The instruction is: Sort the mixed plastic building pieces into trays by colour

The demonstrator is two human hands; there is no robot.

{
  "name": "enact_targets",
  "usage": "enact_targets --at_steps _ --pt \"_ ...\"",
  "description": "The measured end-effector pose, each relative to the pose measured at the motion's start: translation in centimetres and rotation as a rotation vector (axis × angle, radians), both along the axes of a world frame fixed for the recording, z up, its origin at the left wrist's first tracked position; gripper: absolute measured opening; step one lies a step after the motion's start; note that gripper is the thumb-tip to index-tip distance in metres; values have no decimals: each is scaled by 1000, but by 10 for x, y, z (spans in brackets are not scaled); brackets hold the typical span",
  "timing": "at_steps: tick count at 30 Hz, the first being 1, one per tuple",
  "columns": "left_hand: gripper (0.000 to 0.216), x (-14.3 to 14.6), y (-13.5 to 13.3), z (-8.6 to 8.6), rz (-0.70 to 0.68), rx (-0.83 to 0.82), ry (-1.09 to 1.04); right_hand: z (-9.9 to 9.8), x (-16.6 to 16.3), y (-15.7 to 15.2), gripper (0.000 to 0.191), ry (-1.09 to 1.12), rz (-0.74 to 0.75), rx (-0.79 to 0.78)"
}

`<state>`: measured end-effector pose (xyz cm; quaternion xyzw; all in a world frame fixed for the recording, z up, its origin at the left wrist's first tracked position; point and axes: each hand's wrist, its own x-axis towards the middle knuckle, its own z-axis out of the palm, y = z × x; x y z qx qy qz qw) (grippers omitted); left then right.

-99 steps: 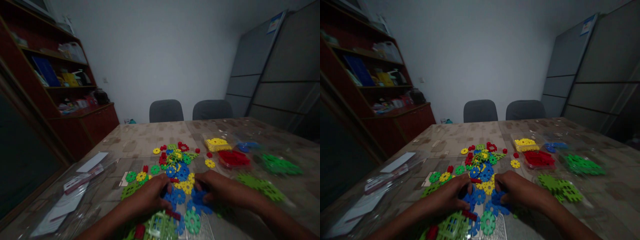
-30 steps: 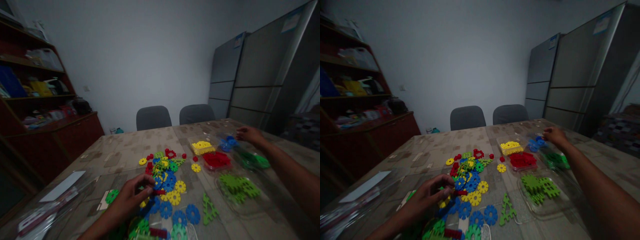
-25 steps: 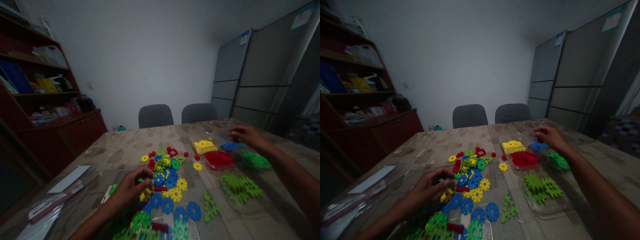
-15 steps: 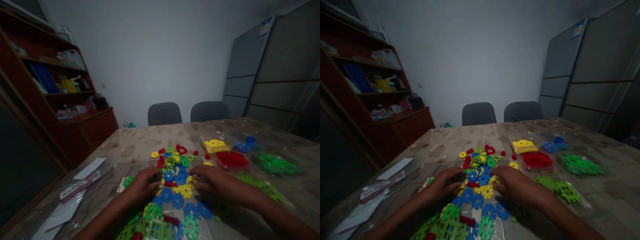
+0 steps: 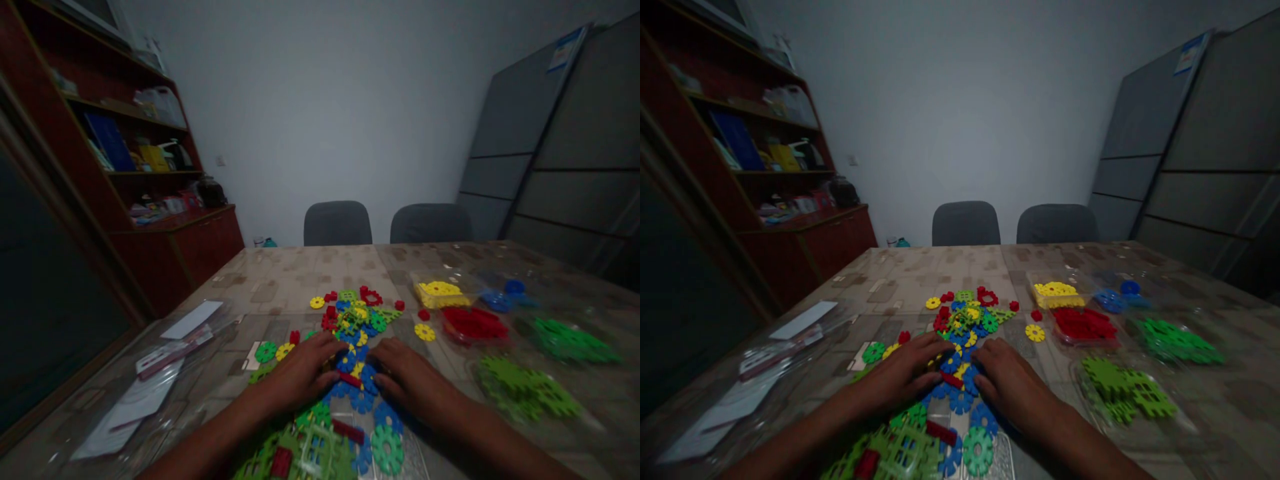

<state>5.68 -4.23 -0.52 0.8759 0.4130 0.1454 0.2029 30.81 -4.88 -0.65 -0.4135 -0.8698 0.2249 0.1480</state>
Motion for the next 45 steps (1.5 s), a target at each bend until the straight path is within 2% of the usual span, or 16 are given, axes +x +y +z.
enact_targets --at_steps 5,11,14,18,21,24,28,31,35,39,42,45 --pt "34 1 -1 0 16 -28 49 -6 -1 0 27 -30 -28 8" --pt "31 -1 1 -1 59 -91 19 -15 5 11 15 73 -15 6" --pt "33 0 0 0 107 -130 -9 -4 13 16 18 42 -61 -12" --pt "27 1 1 2 115 -197 -111 20 22 7 13 -37 80 -198" --pt "11 -2 6 6 91 -251 -164 31 21 -6 28 -91 92 -345" --pt "5 -8 11 12 72 -265 -173 32 17 -13 41 -119 45 -362" --pt "17 -16 13 20 42 -371 -171 27 17 -13 41 -121 32 -352" --pt "27 -18 10 21 21 -432 -53 26 18 -12 36 -136 9 -370" --pt "40 -16 7 18 55 -388 103 25 17 -11 27 -90 28 -393" --pt "40 -13 6 12 74 -340 136 25 18 -4 30 -31 29 -308" --pt "38 -9 4 9 99 -279 133 32 25 0 27 -69 -3 -272" --pt "43 -6 1 8 111 -258 133 44 35 0 32 -116 1 -330"
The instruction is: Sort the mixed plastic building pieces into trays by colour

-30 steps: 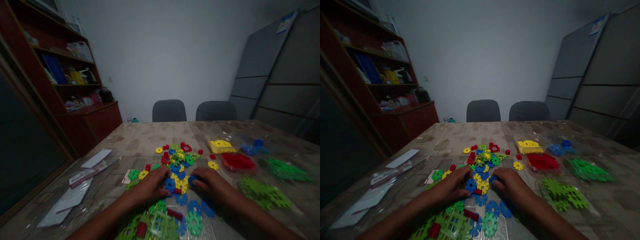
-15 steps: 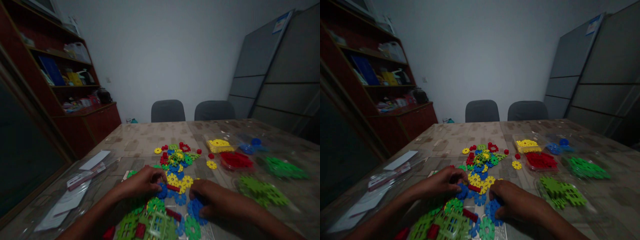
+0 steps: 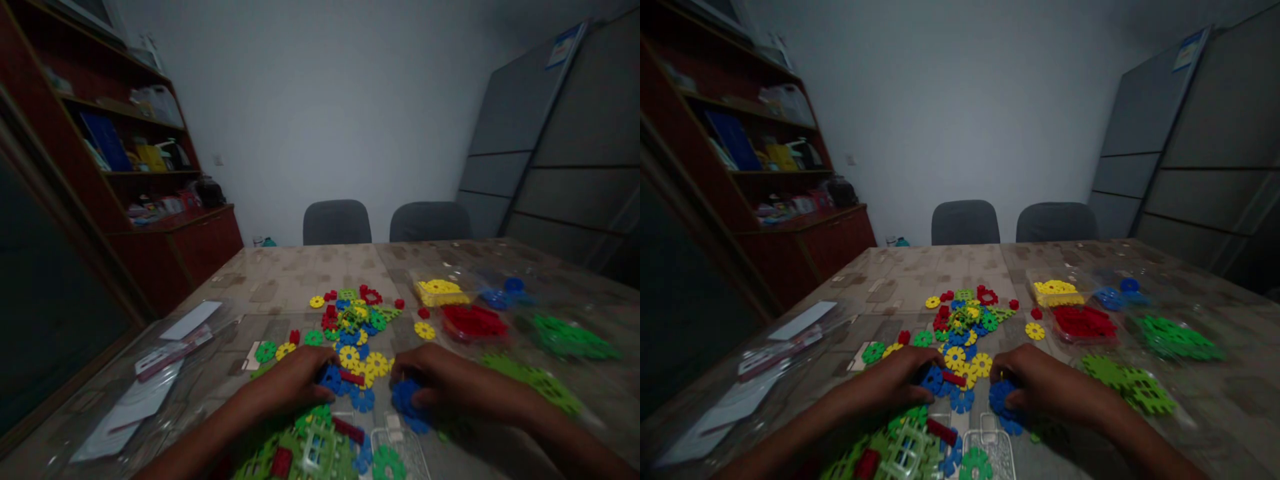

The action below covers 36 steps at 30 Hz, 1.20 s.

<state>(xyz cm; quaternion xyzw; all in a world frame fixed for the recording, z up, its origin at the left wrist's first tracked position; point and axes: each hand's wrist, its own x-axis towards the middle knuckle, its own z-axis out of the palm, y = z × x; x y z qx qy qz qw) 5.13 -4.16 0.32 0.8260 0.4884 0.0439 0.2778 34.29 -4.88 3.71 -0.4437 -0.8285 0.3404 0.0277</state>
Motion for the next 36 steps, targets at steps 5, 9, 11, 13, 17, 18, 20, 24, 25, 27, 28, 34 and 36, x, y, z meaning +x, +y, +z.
enact_targets --at_steps 5,9,11,13,17,18,20,24,25,27,28,34,36 --pt "27 1 -1 -3 0 -9 -1 1 7 -3 41 -175 -14 -23" --pt "27 2 0 -6 2 -7 -88 -7 4 -4 44 -247 -33 -36" --pt "28 2 0 -8 1 15 -136 -7 1 -5 45 -200 -39 -52" --pt "25 3 1 -7 6 27 -168 -6 0 -6 42 -126 -46 -63" --pt "14 3 4 -6 61 13 -221 -3 -4 -5 38 10 -18 -23" --pt "12 2 5 -5 75 13 -230 -3 -4 -4 39 37 -5 -1" --pt "11 1 7 -4 85 19 -236 -4 -6 -3 38 84 11 39" --pt "11 2 6 1 44 37 -229 -9 -7 1 28 154 32 54" --pt "13 3 5 1 29 37 -235 -11 -7 2 25 160 33 57" --pt "17 5 4 1 5 40 -270 -16 -8 4 19 167 24 90" --pt "17 7 3 0 -2 38 -297 -19 -8 5 17 176 25 110" --pt "16 17 -7 -8 48 -144 -499 -28 -25 2 26 321 -24 194" --pt "19 22 -12 -6 62 -179 -546 -29 -31 -2 29 359 -53 185"
